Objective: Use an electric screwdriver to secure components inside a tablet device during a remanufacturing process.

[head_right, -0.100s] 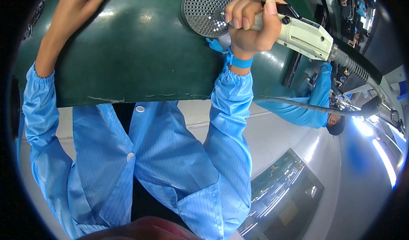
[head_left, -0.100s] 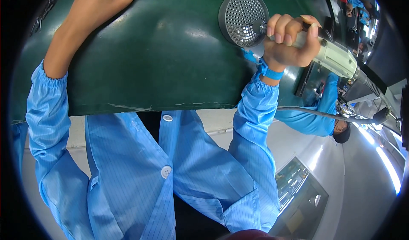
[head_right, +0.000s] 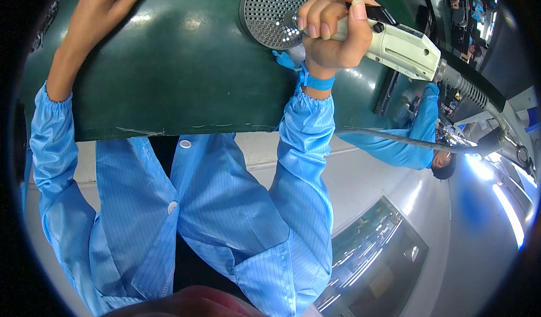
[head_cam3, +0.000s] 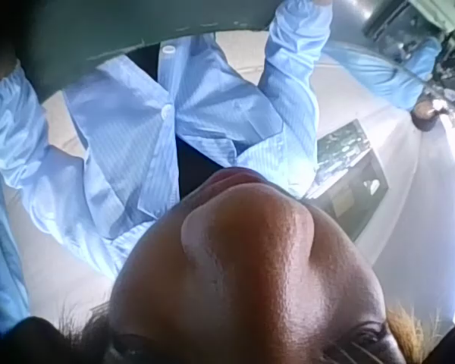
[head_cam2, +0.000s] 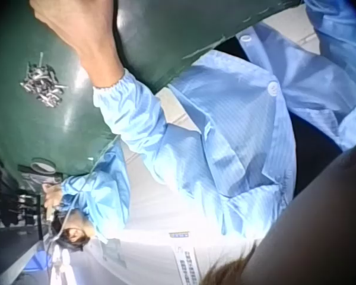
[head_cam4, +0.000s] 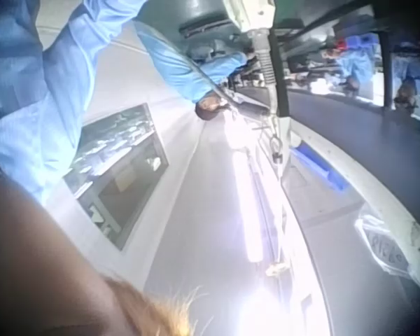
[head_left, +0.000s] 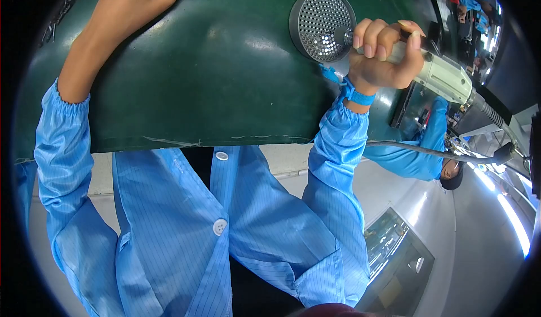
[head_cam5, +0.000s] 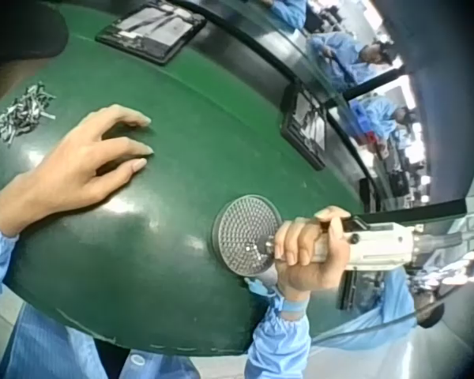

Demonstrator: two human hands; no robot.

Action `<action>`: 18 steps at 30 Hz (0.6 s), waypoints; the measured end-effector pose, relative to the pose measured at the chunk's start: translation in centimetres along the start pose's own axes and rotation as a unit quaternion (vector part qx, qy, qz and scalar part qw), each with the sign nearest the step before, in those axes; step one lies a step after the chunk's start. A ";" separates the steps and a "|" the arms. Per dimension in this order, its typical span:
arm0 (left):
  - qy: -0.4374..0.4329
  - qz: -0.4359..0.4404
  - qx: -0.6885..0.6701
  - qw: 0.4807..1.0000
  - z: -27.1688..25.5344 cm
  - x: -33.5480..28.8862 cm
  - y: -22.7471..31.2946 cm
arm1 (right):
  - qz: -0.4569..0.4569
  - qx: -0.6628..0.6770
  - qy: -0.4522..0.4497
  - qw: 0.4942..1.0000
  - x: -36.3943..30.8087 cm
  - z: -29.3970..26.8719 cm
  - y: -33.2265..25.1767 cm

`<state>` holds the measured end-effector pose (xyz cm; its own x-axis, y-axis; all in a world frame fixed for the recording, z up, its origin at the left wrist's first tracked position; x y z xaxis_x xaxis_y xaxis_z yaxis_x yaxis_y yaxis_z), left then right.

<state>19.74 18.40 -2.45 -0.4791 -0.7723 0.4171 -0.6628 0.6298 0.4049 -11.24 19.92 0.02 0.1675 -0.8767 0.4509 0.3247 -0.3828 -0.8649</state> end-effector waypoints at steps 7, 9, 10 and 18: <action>0.019 0.014 -0.004 1.000 0.0 0.2 0.4 | -0.007 0.005 0.017 1.000 -0.2 -0.2 -0.1; 0.042 0.054 0.000 0.998 -0.1 0.9 0.9 | -0.014 0.004 0.029 0.999 -0.1 -0.4 -0.5; 0.065 0.066 -0.039 0.995 0.4 1.3 1.4 | -0.010 0.013 0.028 0.999 0.0 -0.6 -1.0; 0.074 0.133 -0.279 0.948 9.4 5.2 9.4 | -0.010 0.015 0.065 0.998 -0.4 -1.2 -1.8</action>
<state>5.59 19.55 -4.09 -0.4737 -0.5856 0.6578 -0.1026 0.7785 0.6192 -13.00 20.56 1.10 0.0396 -0.9001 0.4340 0.3546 -0.3934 -0.8482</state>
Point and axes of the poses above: each hand's wrist, its own x-axis towards the middle knuckle, its own z-axis out of the palm, y = z × x, the point moved 2 cm from there along x, towards the middle knuckle, and after that the axes turned 2 degrees about -y, right-handed, at the moved point
